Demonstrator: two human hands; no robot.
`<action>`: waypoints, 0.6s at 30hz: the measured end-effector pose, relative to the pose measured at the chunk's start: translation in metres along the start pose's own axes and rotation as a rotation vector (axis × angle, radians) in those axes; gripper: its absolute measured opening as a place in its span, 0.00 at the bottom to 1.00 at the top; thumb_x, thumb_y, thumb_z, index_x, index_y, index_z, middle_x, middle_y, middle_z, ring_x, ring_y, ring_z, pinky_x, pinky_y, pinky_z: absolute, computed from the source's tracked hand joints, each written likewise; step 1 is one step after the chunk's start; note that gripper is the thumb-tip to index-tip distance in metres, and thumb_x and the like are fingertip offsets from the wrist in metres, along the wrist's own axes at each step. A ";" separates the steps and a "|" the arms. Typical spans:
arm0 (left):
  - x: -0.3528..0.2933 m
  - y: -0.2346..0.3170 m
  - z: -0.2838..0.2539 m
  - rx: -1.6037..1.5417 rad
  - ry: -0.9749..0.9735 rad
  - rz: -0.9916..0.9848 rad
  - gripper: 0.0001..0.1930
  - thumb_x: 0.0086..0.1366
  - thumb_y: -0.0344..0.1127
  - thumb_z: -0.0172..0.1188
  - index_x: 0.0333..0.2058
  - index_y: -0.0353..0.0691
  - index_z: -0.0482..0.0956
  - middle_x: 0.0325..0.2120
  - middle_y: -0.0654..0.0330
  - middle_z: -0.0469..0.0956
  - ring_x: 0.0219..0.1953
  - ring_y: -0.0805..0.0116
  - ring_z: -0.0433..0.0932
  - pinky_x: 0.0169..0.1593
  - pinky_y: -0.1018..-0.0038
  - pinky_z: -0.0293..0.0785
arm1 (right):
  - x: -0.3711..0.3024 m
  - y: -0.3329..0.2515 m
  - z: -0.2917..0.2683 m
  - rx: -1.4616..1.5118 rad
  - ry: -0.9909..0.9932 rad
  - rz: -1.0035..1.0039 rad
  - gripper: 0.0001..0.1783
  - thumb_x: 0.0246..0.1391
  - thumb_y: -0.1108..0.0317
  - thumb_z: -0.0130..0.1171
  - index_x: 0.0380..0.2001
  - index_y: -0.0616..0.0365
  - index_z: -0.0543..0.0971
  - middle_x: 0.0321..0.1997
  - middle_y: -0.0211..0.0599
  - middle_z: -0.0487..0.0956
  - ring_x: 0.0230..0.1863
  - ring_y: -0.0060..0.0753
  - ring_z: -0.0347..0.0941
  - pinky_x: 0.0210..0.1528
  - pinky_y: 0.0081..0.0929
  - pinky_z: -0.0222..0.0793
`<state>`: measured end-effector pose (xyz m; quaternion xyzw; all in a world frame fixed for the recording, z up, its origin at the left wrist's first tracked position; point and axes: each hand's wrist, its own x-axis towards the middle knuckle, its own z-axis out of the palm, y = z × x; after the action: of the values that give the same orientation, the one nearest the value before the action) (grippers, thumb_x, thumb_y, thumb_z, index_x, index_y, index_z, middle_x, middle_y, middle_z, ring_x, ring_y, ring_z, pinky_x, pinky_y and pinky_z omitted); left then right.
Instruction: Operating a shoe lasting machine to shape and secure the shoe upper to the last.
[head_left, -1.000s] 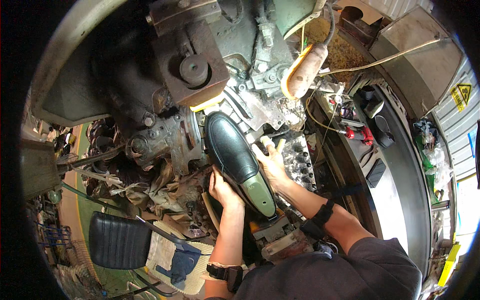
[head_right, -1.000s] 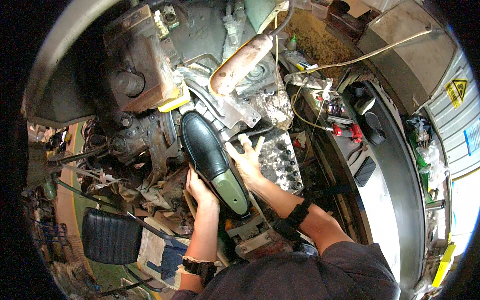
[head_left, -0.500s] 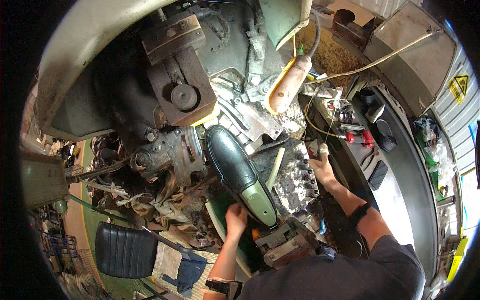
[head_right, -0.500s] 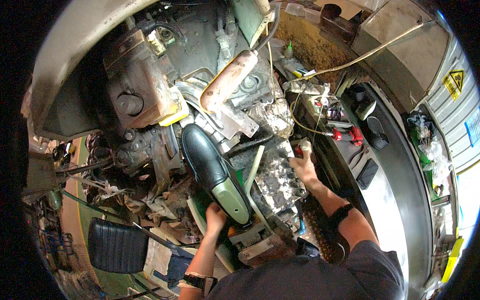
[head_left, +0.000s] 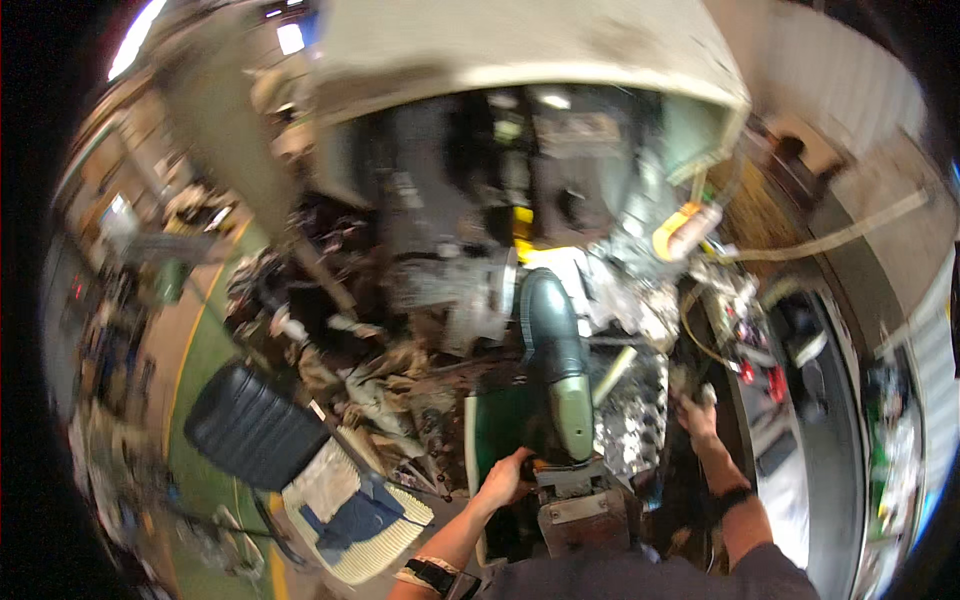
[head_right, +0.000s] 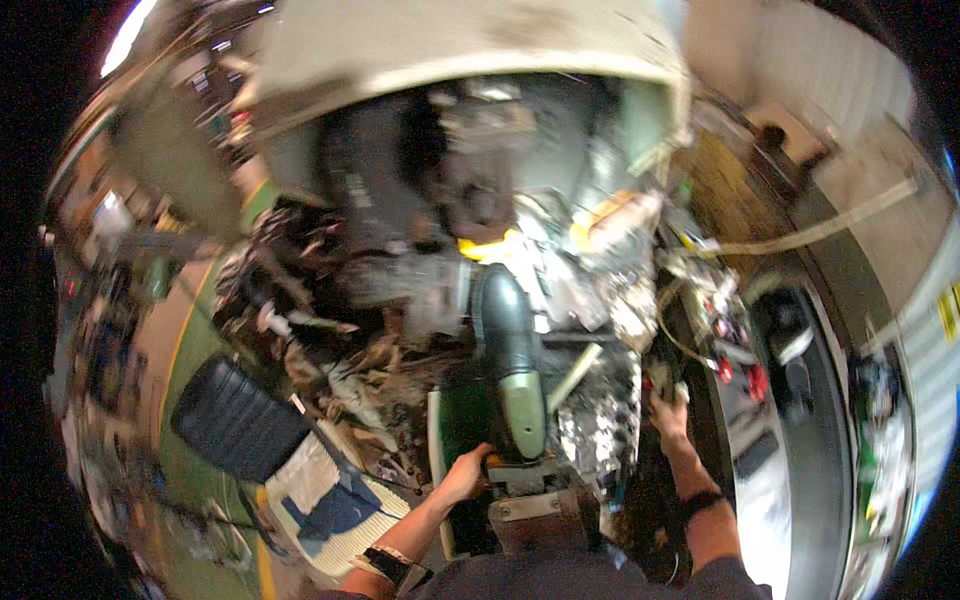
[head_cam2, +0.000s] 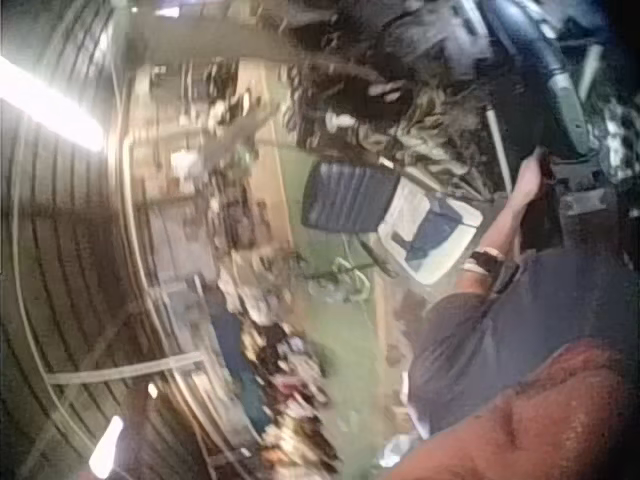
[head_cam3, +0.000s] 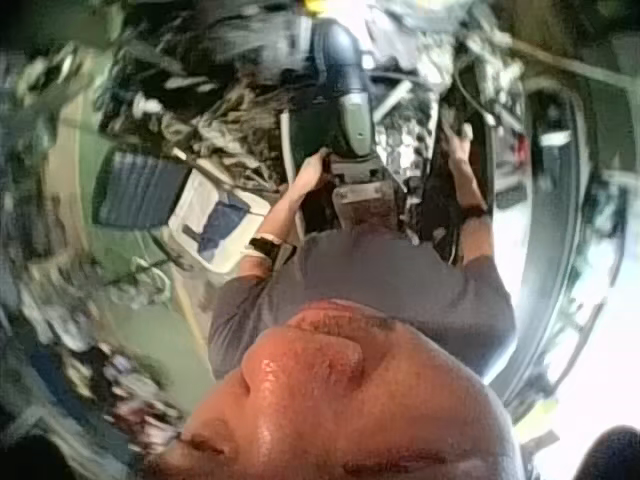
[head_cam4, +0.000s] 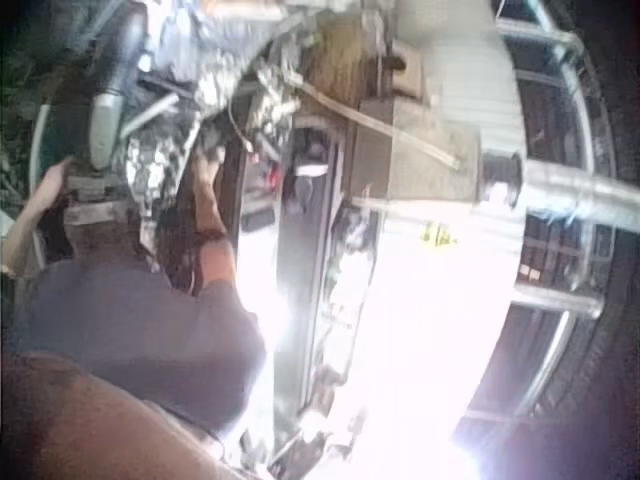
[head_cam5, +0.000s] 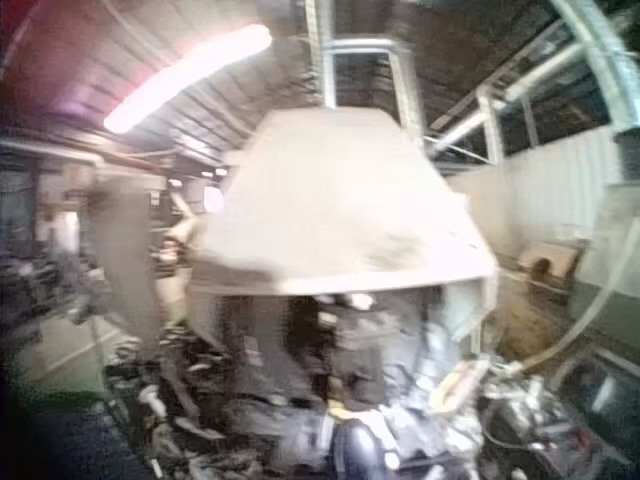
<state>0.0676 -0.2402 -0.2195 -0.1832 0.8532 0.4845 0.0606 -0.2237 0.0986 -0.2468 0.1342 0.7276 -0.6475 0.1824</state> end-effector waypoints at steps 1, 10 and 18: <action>-0.010 0.002 -0.005 -0.020 0.071 -0.013 0.33 0.52 0.29 0.73 0.57 0.42 0.70 0.38 0.47 0.81 0.41 0.52 0.81 0.44 0.61 0.76 | -0.012 -0.009 0.004 0.035 0.042 -0.023 0.28 0.59 0.62 0.63 0.61 0.51 0.67 0.32 0.24 0.76 0.29 0.20 0.72 0.30 0.22 0.65; -0.154 0.053 -0.086 -0.197 0.414 0.048 0.28 0.46 0.44 0.79 0.47 0.42 0.83 0.39 0.59 0.83 0.42 0.67 0.82 0.50 0.71 0.76 | -0.148 -0.085 0.051 -0.129 -0.167 -0.798 0.15 0.63 0.68 0.61 0.48 0.68 0.77 0.41 0.38 0.82 0.37 0.24 0.75 0.41 0.26 0.71; -0.127 0.123 -0.151 -1.435 0.591 0.322 0.15 0.62 0.37 0.61 0.45 0.35 0.79 0.37 0.55 0.82 0.38 0.61 0.82 0.44 0.67 0.78 | -0.308 -0.071 0.095 -0.383 -1.007 -0.836 0.41 0.61 0.50 0.59 0.69 0.61 0.61 0.69 0.51 0.67 0.72 0.48 0.60 0.73 0.46 0.50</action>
<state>0.1511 -0.2792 -0.0061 -0.1730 0.3291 0.8504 -0.3723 0.0303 0.0085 -0.0570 -0.5108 0.6463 -0.5069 0.2538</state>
